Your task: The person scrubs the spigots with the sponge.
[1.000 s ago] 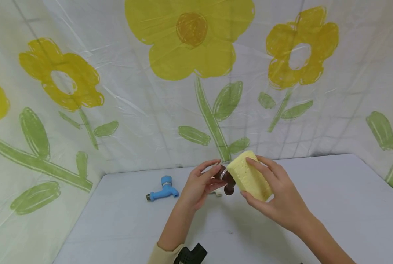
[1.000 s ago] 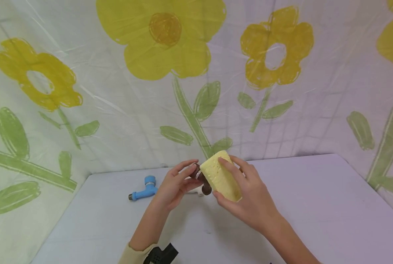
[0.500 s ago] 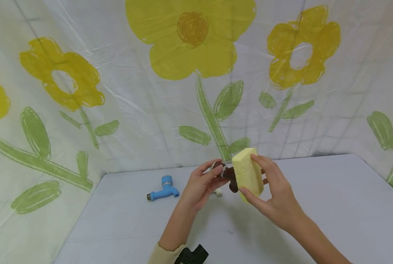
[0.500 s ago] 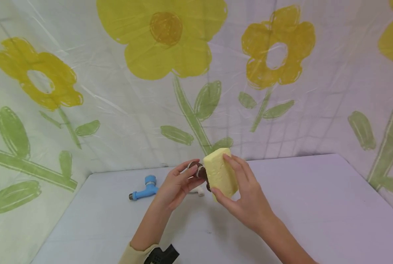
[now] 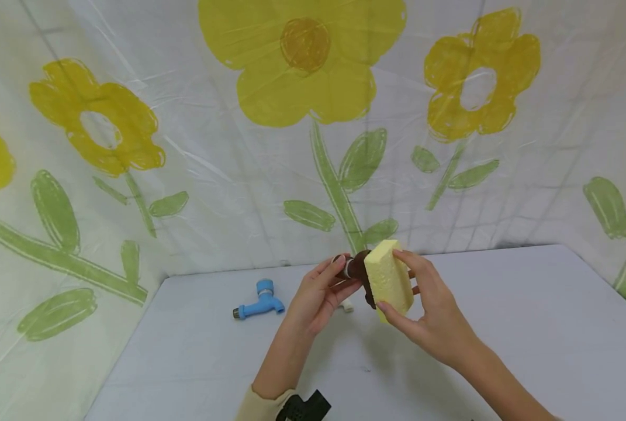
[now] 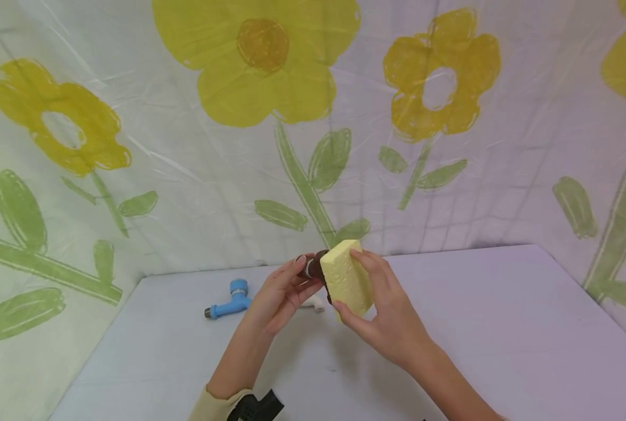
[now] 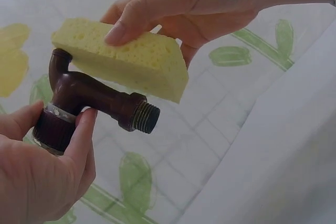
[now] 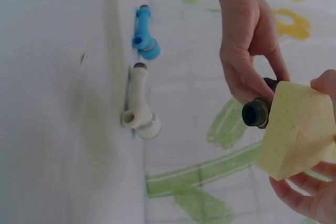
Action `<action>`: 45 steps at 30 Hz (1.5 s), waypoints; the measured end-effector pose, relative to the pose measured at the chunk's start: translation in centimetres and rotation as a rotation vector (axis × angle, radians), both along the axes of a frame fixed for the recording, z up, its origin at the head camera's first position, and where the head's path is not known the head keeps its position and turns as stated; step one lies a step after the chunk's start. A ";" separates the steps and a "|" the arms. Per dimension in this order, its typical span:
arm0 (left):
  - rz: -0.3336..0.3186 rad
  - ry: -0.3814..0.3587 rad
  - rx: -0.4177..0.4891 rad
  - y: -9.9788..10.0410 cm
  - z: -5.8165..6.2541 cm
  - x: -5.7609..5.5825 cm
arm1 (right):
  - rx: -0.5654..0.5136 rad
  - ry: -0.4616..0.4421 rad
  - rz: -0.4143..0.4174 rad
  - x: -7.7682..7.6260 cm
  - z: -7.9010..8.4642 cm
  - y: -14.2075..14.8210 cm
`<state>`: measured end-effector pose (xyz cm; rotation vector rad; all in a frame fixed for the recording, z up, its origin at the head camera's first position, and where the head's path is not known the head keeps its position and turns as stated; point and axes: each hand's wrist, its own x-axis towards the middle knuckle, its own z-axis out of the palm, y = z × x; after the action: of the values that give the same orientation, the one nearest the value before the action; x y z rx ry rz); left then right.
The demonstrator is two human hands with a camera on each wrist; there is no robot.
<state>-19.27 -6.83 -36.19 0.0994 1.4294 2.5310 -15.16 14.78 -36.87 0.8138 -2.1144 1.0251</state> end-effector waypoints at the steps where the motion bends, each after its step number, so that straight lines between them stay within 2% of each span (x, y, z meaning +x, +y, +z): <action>1: -0.003 0.001 0.007 0.0 0.0 0.0 | 0.004 -0.001 -0.002 0.0 0.0 0.0; 8: -0.007 0.001 0.068 -0.1 0.3 0.1 | 0.054 -0.045 -0.026 -0.1 0.2 0.1; 14: -0.032 0.018 0.048 -0.2 0.4 0.2 | 0.104 -0.055 -0.045 0.1 0.3 0.1; 20: -0.017 0.013 0.044 0.0 0.4 0.2 | 0.100 -0.021 -0.053 -0.1 0.4 0.3; 27: -0.016 0.006 0.032 -0.1 0.4 0.3 | 0.097 -0.030 -0.025 0.0 0.4 0.2; 33: -0.020 0.015 0.018 -0.1 0.4 0.3 | 0.102 -0.034 -0.069 0.1 0.6 0.4; 40: -0.006 0.024 0.033 -0.2 0.5 0.3 | 0.084 -0.019 -0.024 0.2 0.5 0.2; 45: -0.018 0.028 0.023 -0.3 0.6 0.4 | 0.087 -0.032 -0.057 0.1 0.6 0.4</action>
<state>-18.84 -7.10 -35.61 0.1519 1.4037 2.5422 -15.05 15.21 -36.28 0.7791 -2.2097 0.9274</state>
